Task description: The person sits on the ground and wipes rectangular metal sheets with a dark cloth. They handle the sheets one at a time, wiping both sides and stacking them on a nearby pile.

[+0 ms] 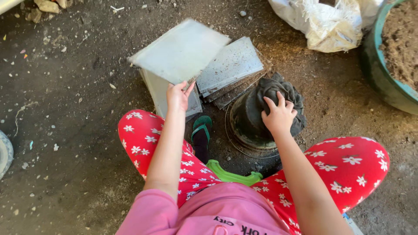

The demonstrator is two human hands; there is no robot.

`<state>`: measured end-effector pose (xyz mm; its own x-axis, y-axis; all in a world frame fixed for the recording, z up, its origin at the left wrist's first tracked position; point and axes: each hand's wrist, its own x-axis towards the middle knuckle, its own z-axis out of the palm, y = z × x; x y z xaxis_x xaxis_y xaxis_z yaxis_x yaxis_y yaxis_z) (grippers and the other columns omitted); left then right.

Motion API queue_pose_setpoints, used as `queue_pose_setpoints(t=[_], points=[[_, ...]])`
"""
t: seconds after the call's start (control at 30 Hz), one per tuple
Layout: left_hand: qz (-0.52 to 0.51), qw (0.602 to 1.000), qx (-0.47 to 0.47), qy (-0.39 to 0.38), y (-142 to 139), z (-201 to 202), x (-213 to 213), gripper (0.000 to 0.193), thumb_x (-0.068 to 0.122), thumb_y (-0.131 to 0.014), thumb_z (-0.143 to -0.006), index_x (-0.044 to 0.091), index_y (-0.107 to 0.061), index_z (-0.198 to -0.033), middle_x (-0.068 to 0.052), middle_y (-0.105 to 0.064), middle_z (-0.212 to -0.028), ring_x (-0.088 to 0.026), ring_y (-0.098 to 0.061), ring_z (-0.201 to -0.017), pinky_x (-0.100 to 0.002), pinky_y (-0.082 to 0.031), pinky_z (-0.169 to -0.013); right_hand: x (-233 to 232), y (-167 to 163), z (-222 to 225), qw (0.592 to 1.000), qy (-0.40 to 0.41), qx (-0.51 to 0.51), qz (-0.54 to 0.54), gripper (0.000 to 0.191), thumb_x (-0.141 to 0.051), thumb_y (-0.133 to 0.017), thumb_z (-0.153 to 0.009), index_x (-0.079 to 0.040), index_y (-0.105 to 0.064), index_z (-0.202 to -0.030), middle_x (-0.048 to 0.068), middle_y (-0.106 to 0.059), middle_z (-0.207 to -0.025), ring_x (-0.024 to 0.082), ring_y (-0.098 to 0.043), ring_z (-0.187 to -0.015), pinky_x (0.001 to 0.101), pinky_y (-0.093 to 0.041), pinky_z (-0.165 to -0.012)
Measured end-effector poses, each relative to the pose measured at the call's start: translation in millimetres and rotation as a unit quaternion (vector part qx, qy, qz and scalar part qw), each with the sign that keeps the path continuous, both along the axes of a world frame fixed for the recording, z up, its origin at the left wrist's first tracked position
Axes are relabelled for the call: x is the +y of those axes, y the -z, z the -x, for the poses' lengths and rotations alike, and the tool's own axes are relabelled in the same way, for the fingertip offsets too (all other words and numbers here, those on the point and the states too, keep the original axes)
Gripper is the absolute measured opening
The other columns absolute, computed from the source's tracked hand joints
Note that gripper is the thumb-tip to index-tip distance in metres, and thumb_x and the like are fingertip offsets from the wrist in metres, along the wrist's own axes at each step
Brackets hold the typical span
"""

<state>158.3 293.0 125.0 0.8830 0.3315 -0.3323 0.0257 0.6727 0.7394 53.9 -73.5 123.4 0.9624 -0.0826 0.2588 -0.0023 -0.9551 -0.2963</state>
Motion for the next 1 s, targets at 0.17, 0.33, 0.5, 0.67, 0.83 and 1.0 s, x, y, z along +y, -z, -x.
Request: queue_pose_setpoints(t=[0.17, 0.33, 0.5, 0.67, 0.83, 1.0], points=[[0.172, 0.971, 0.021, 0.166, -39, 11, -33, 0.042, -0.004, -0.057, -0.094, -0.012, -0.037, -0.13, -0.03, -0.048, -0.142, -0.05, -0.064, -0.117, -0.047, -0.059, -0.09, -44, -13, -14, 0.97, 0.061, -0.137, -0.193, 0.043, -0.012, -0.072, -0.084, -0.02, -0.074, -0.127, 0.01, -0.064, -0.133, 0.036, -0.06, -0.13, 0.0455, -0.05, -0.113], [0.081, 0.961, 0.004, 0.265, -7, 69, -107, 0.045, 0.001, -0.057, -0.096, 0.002, -0.037, -0.136, -0.018, -0.054, -0.139, -0.04, -0.066, -0.114, -0.043, -0.064, -0.085, -123, -90, -9, 0.93, 0.098, -0.289, -0.203, 0.045, -0.001, -0.071, -0.085, -0.007, -0.073, -0.129, 0.019, -0.061, -0.13, 0.035, -0.06, -0.126, 0.0424, -0.049, -0.112], [0.052, 0.946, 0.062, 0.315, 60, 121, -150, 0.04, 0.009, -0.057, -0.099, 0.008, -0.047, -0.138, -0.011, -0.059, -0.134, -0.028, -0.066, -0.111, -0.041, -0.064, -0.081, -103, -150, -7, 0.956, 0.002, -0.232, -0.179, 0.046, -0.003, -0.071, -0.087, -0.008, -0.073, -0.132, 0.02, -0.06, -0.133, 0.037, -0.06, -0.127, 0.0433, -0.048, -0.112], [0.03, 0.948, 0.176, 0.264, 102, 152, -169, 0.044, 0.007, -0.049, -0.097, 0.02, -0.048, -0.139, -0.006, -0.058, -0.125, -0.028, -0.066, -0.106, -0.044, -0.065, -0.08, 36, -117, 2, 0.982, -0.094, -0.047, -0.158, 0.05, -0.007, -0.074, -0.074, -0.016, -0.073, -0.124, 0.018, -0.06, -0.136, 0.043, -0.059, -0.121, 0.0484, -0.05, -0.102], [0.025, 0.953, 0.168, 0.252, 111, 176, -164, 0.031, 0.02, -0.046, -0.105, 0.015, -0.054, -0.135, -0.009, -0.067, -0.118, -0.027, -0.069, -0.098, -0.042, -0.062, -0.077, 98, -42, 32, 0.988, -0.14, 0.022, 0.057, 0.056, -0.031, -0.079, -0.067, -0.034, -0.074, -0.123, 0.009, -0.049, -0.151, 0.041, -0.05, -0.123, 0.0613, -0.042, -0.096], [0.016, 0.952, 0.173, 0.252, 120, 189, -163, 0.027, 0.02, -0.049, -0.105, 0.015, -0.052, -0.131, -0.008, -0.068, -0.12, -0.027, -0.072, -0.097, -0.042, -0.062, -0.082, -17, 9, -9, 0.997, 0.025, 0.025, 0.068, 0.049, -0.031, -0.079, -0.073, -0.036, -0.076, -0.121, 0.008, -0.048, -0.155, 0.04, -0.049, -0.13, 0.0629, -0.041, -0.097]])
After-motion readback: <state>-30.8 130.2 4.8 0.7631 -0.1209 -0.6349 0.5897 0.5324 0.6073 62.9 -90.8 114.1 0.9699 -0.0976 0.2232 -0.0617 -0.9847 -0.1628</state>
